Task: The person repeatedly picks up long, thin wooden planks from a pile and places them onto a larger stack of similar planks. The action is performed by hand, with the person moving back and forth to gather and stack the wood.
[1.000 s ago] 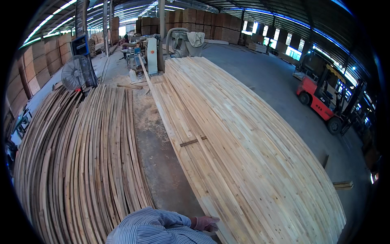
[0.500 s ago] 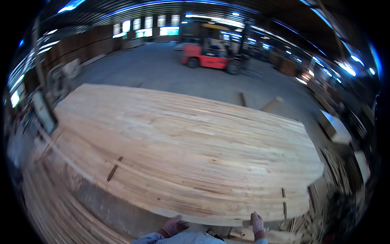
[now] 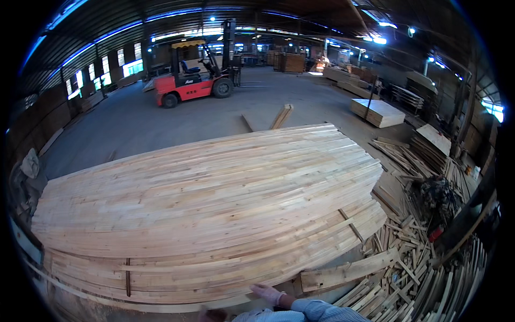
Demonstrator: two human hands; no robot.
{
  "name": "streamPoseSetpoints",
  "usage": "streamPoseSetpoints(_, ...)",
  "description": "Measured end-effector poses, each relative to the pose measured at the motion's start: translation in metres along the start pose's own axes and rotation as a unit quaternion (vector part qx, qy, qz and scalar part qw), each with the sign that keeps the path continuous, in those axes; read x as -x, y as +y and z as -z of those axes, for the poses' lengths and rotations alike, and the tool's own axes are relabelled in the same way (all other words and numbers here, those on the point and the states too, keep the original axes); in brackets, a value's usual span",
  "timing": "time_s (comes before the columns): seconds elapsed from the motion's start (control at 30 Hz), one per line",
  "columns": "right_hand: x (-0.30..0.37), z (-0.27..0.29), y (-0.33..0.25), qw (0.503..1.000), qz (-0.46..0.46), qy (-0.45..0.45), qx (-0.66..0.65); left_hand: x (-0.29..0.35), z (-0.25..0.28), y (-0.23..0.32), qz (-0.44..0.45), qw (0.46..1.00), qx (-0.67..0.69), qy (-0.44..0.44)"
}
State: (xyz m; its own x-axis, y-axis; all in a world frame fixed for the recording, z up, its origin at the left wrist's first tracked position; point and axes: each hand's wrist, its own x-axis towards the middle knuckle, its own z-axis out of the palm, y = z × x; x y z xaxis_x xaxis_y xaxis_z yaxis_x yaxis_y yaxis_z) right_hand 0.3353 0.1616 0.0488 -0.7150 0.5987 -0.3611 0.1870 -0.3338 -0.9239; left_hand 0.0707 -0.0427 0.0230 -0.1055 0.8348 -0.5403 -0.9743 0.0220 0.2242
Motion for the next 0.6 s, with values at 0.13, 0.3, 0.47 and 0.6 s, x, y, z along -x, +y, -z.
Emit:
streamPoseSetpoints(0.13,-0.011,-0.046,-0.032,0.984,-0.005,-0.008,0.18,-0.025,0.03,-0.007,-0.031,0.998,-0.006,0.051)
streamPoseSetpoints(0.3,-0.02,0.018,0.047,0.985,-0.057,0.026,0.158,-0.061,0.097,0.041,-0.157,0.982,-0.094,0.041)
streamPoseSetpoints(0.47,0.078,0.057,-0.024,0.89,-0.255,0.072,0.37,-0.003,0.109,0.144,-0.349,0.703,-0.615,0.074)
streamPoseSetpoints(0.6,0.152,0.099,0.143,0.813,-0.377,0.219,0.386,0.051,-0.009,0.206,0.072,0.553,-0.83,0.003)
